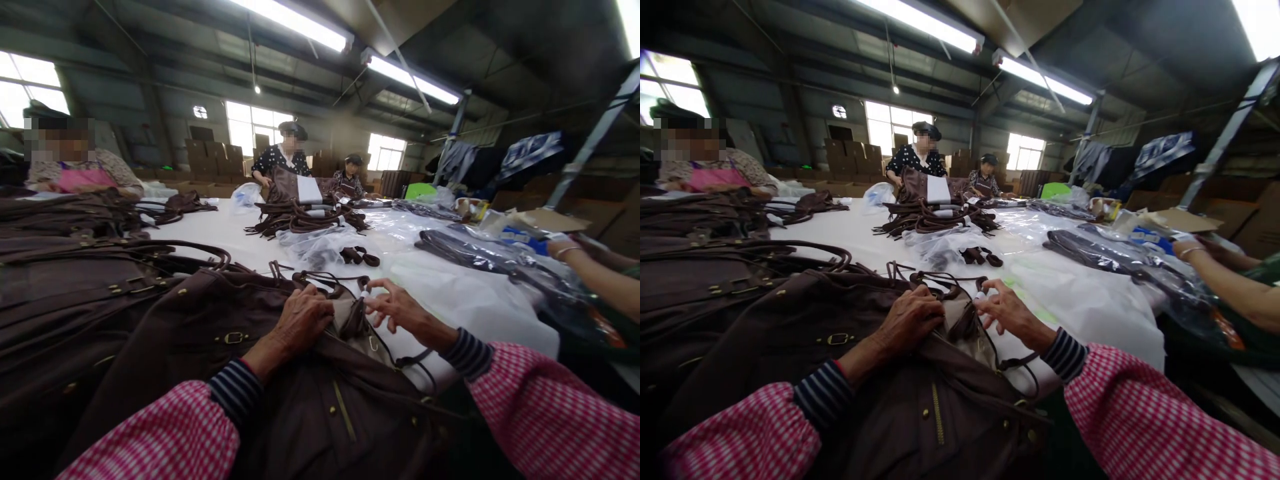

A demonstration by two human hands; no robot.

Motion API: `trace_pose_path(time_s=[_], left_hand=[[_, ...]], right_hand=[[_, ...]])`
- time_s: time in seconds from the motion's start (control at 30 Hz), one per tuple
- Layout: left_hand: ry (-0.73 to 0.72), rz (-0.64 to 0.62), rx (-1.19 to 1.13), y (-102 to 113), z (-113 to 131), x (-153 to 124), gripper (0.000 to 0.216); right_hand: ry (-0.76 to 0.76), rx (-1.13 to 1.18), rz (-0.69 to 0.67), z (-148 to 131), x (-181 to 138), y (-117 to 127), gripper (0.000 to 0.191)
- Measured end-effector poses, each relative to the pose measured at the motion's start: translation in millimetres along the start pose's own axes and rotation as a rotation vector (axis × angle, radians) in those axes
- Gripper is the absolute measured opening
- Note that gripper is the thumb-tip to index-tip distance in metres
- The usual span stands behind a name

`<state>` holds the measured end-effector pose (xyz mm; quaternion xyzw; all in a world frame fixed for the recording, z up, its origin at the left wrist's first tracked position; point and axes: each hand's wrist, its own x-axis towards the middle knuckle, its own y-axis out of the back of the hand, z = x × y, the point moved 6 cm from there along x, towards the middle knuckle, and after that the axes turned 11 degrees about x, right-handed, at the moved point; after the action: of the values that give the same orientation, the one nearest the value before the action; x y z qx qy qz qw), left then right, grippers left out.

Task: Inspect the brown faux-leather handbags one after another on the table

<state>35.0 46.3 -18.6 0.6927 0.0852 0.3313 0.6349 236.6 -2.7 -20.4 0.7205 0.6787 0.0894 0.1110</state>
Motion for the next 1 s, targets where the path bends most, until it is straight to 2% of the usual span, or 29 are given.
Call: trace_pose_path(time_s=[0.07,0.17,0.27,0.33,0.43,0.6,0.73,1.0], left_hand=[[-0.006,-0.007,-0.002,-1,-1,0,0.007],[-0.015,-0.017,0.0,-2,-2,0,0.006],[-0.018,-0.028,0.019,-1,-2,1,0.006],[-0.025,-0.034,0.031,-1,-1,1,0.007],[-0.025,-0.034,0.031,-1,-2,1,0.009],[-0.017,-0.031,0.027,-2,-5,1,0.008],[-0.007,-0.045,0.011,-2,-5,0,0.009],[-0.01,-0.062,-0.01,-3,-3,1,0.005]], right_hand=[[0.075,0.064,0.067,-8,-2,15,0.057],[0.144,-0.017,0.205,-13,-8,64,0.039],[0.117,-0.201,0.281,-1,-14,113,0.026],[0.095,-0.407,0.275,13,-15,129,0.023],[0.118,-0.64,0.229,33,-9,125,0.019],[0.223,-0.773,0.219,45,8,93,0.01],[0.245,-0.855,0.192,48,21,79,0.006],[0.173,-0.885,0.17,47,34,84,0.027]])
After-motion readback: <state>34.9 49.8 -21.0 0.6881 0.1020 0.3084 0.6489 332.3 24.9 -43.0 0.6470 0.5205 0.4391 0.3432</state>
